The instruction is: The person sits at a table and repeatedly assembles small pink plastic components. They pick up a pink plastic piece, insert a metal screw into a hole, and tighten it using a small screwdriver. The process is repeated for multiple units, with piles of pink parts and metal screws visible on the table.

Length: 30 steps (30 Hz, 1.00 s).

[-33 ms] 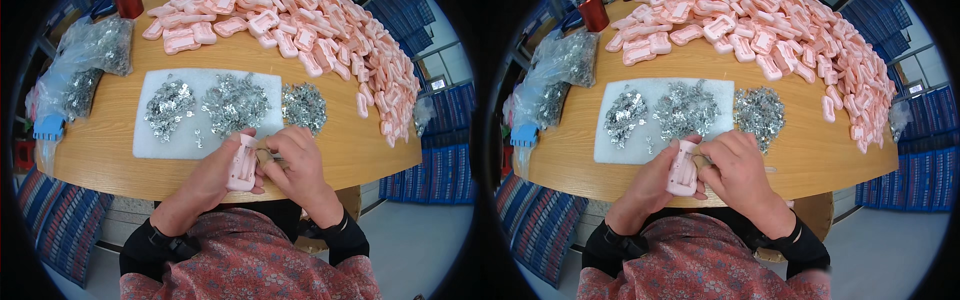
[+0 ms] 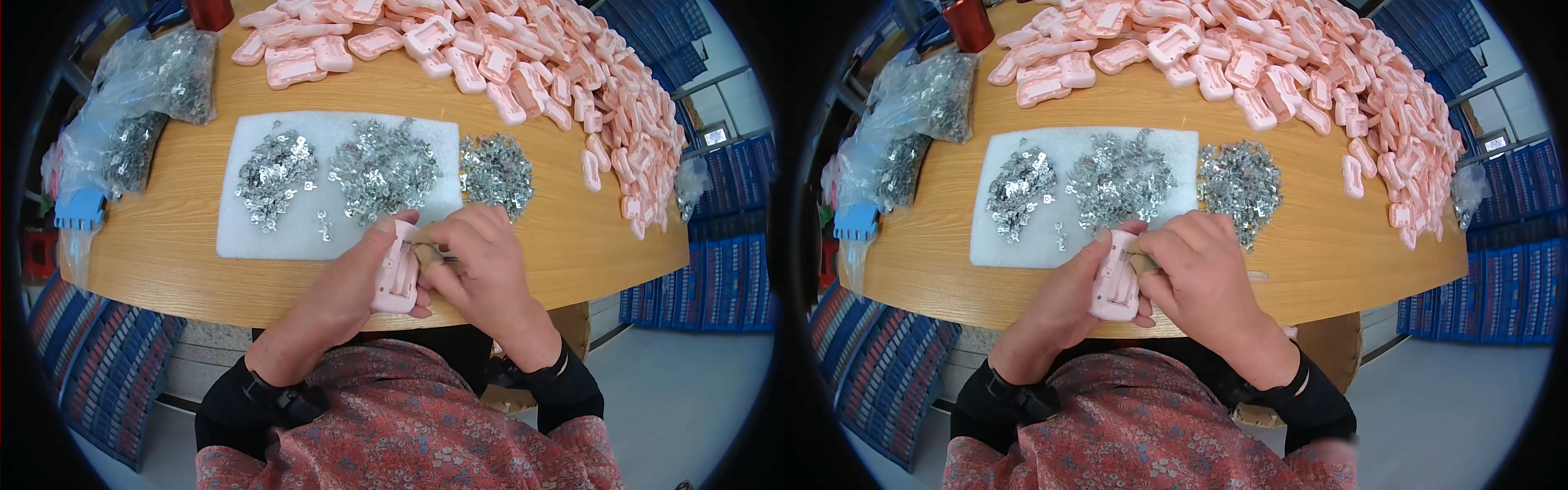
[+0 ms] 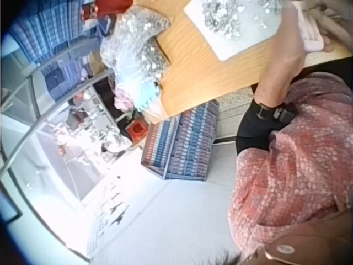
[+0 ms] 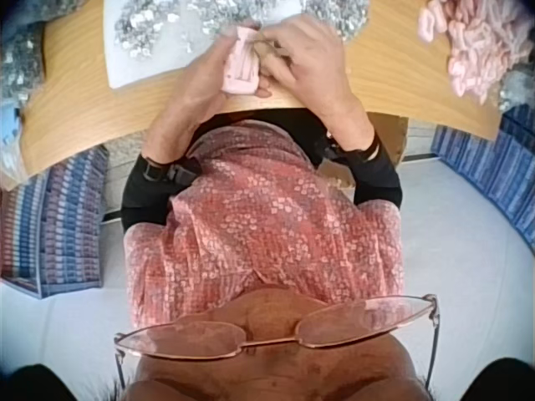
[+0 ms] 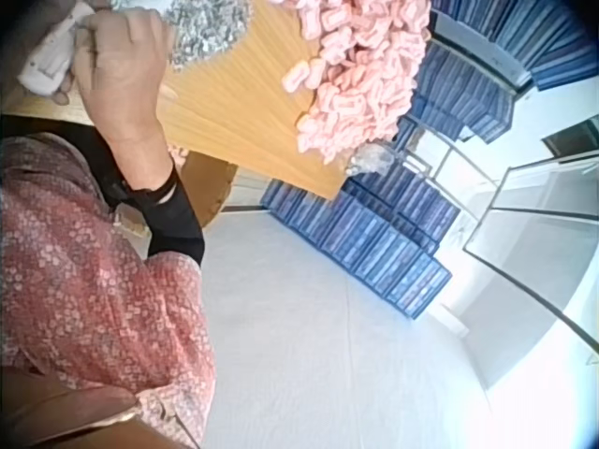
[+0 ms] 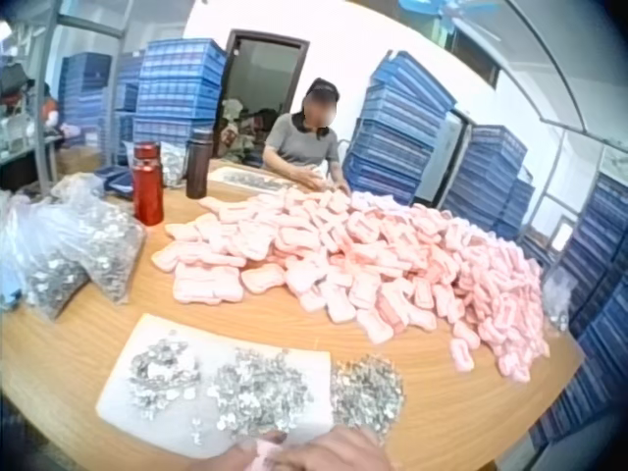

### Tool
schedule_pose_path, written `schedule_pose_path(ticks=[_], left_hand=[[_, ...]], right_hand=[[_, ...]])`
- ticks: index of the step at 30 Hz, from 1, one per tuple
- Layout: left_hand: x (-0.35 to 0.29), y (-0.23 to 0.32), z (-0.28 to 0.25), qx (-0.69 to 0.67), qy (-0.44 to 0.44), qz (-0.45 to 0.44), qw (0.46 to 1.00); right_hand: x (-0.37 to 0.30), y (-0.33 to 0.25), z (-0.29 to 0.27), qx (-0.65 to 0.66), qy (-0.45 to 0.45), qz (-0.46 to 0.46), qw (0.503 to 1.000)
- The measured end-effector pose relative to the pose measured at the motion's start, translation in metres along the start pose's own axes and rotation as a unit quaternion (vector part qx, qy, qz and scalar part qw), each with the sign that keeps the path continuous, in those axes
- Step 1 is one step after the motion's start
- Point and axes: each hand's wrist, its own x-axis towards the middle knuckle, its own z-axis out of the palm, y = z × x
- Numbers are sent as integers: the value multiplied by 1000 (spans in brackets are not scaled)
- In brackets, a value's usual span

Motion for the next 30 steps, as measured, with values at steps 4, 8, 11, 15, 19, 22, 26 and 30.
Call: schedule_pose_path(ticks=[4,8,11,15,19,22,26,30], left_hand=[[-1,-6,2,50,17,23,998],[0,-3,0,12,10,-13,1000],[0,-3,1,7,1,-24,1000],[0,-3,0,9,-1,-28,1000],[0,0,2,-12,2,-31,999],[2,0,3,-22,14,-39,999],[2,-3,0,5,-43,-37,998],[2,-5,2,10,-55,-39,998]], right_hand=[[6,-6,-1,-24,-19,-12,999],[0,2,6,12,7,-5,1000],[-3,3,8,15,8,3,1000],[-2,-1,5,-12,-2,-9,1000],[-3,-2,0,2,-5,7,1000],[-5,0,-3,34,12,37,999],[-2,-6,-8,145,-44,153,976],[-1,-4,-9,202,-67,194,958]])
